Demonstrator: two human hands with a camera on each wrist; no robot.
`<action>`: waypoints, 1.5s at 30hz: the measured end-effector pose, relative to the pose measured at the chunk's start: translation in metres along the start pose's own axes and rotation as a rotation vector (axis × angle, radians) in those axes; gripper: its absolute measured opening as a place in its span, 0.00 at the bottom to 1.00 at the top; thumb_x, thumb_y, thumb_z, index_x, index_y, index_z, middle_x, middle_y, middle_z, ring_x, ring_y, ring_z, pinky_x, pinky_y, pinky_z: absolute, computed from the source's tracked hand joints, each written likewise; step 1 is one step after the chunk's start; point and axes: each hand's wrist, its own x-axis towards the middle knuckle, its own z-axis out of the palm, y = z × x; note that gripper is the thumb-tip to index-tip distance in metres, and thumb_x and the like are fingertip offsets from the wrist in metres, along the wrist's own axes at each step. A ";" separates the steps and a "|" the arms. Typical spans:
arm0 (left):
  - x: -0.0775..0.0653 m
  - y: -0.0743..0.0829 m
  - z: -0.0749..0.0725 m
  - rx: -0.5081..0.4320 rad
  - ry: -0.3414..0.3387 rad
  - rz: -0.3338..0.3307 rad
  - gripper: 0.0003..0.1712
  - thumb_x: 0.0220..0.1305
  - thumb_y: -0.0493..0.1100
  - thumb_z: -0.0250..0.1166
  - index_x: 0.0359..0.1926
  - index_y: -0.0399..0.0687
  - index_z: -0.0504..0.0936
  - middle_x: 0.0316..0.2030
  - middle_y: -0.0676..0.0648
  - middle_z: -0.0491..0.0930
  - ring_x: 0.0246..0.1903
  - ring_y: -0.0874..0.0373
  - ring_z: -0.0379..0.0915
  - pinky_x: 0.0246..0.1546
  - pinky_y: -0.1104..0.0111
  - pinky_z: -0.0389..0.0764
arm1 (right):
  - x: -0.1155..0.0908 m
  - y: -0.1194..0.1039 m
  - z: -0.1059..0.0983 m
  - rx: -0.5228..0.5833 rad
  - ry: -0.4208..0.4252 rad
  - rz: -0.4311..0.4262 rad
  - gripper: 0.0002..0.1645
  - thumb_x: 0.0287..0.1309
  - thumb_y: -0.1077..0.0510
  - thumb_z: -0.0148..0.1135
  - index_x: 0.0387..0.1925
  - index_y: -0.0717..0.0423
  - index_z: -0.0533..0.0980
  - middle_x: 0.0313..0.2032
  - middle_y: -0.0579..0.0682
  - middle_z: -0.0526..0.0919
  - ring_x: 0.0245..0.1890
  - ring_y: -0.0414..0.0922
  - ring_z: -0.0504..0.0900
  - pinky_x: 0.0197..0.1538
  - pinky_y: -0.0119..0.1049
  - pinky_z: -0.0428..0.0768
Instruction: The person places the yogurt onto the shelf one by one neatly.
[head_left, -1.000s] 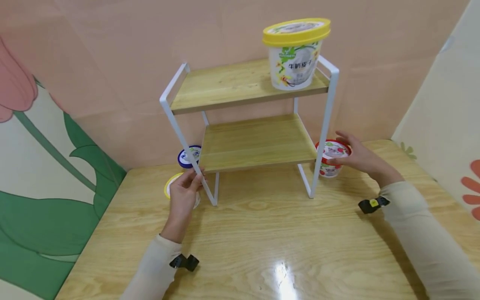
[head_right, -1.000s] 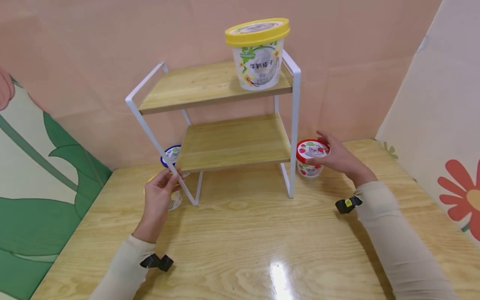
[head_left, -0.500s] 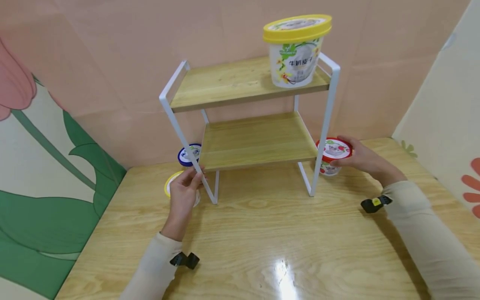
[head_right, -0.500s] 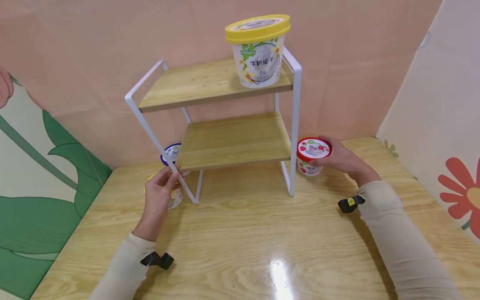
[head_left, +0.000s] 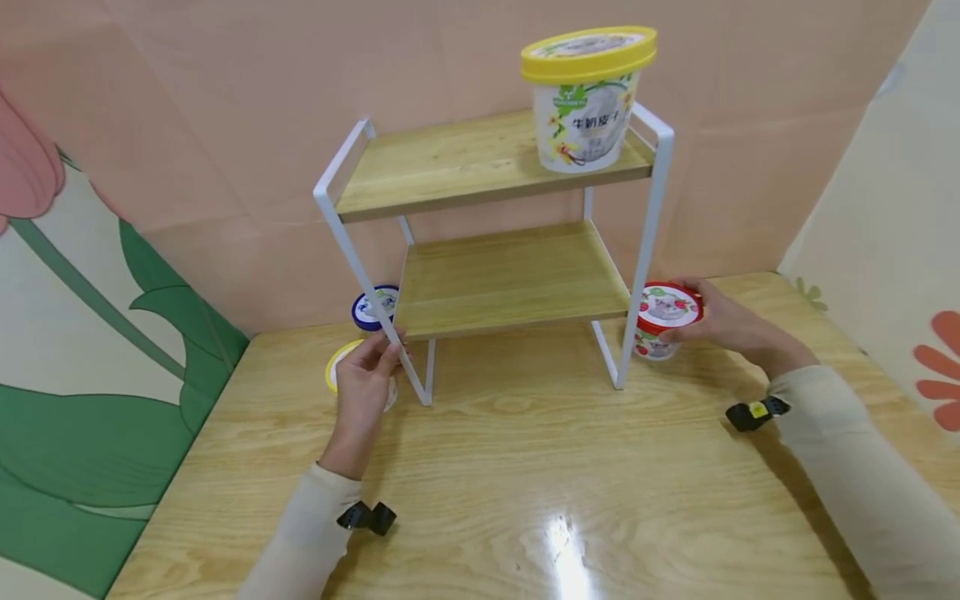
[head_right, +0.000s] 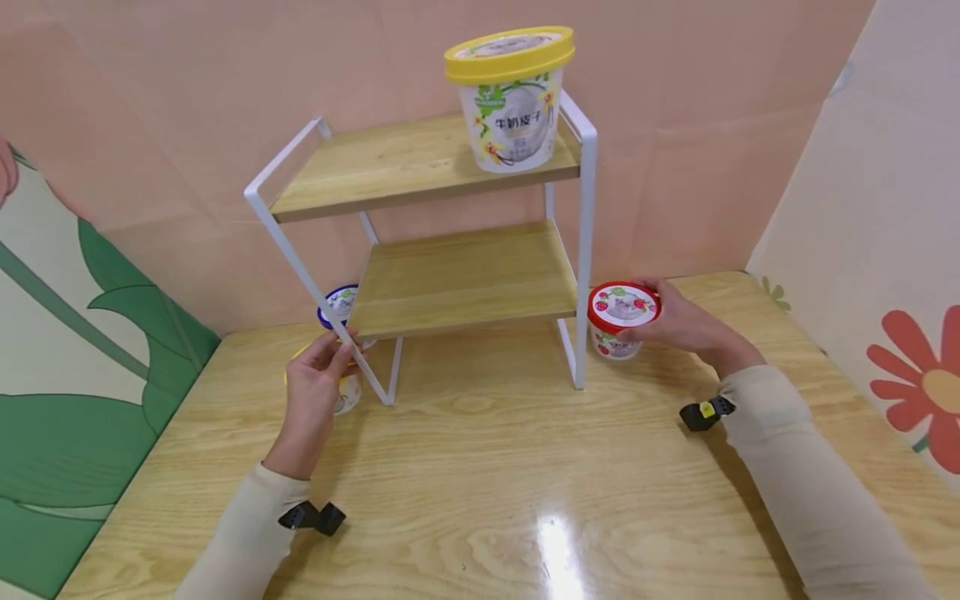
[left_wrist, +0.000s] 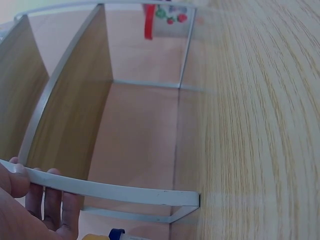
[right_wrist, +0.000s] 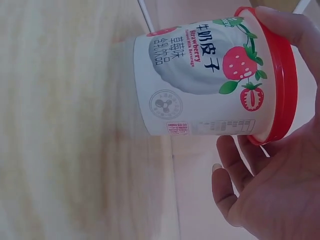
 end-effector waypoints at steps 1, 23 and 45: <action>0.000 0.000 0.000 -0.003 -0.001 0.003 0.15 0.67 0.30 0.61 0.52 0.24 0.79 0.27 0.61 0.84 0.32 0.63 0.83 0.38 0.70 0.86 | -0.001 0.000 0.001 -0.006 -0.007 0.001 0.55 0.57 0.55 0.71 0.75 0.55 0.46 0.64 0.57 0.66 0.51 0.33 0.71 0.49 0.23 0.73; 0.001 0.002 0.000 0.001 -0.002 -0.016 0.15 0.68 0.31 0.61 0.53 0.25 0.80 0.27 0.61 0.84 0.32 0.66 0.82 0.38 0.72 0.85 | -0.050 -0.009 0.018 -0.106 -0.037 -0.013 0.59 0.55 0.50 0.73 0.74 0.59 0.45 0.65 0.65 0.62 0.62 0.55 0.65 0.50 0.24 0.70; 0.000 0.002 0.000 0.002 0.005 -0.034 0.15 0.68 0.31 0.60 0.53 0.26 0.80 0.27 0.61 0.83 0.31 0.66 0.82 0.39 0.73 0.85 | -0.083 -0.016 0.029 -0.164 -0.039 -0.081 0.60 0.48 0.53 0.78 0.72 0.60 0.49 0.63 0.62 0.66 0.53 0.34 0.67 0.48 0.18 0.71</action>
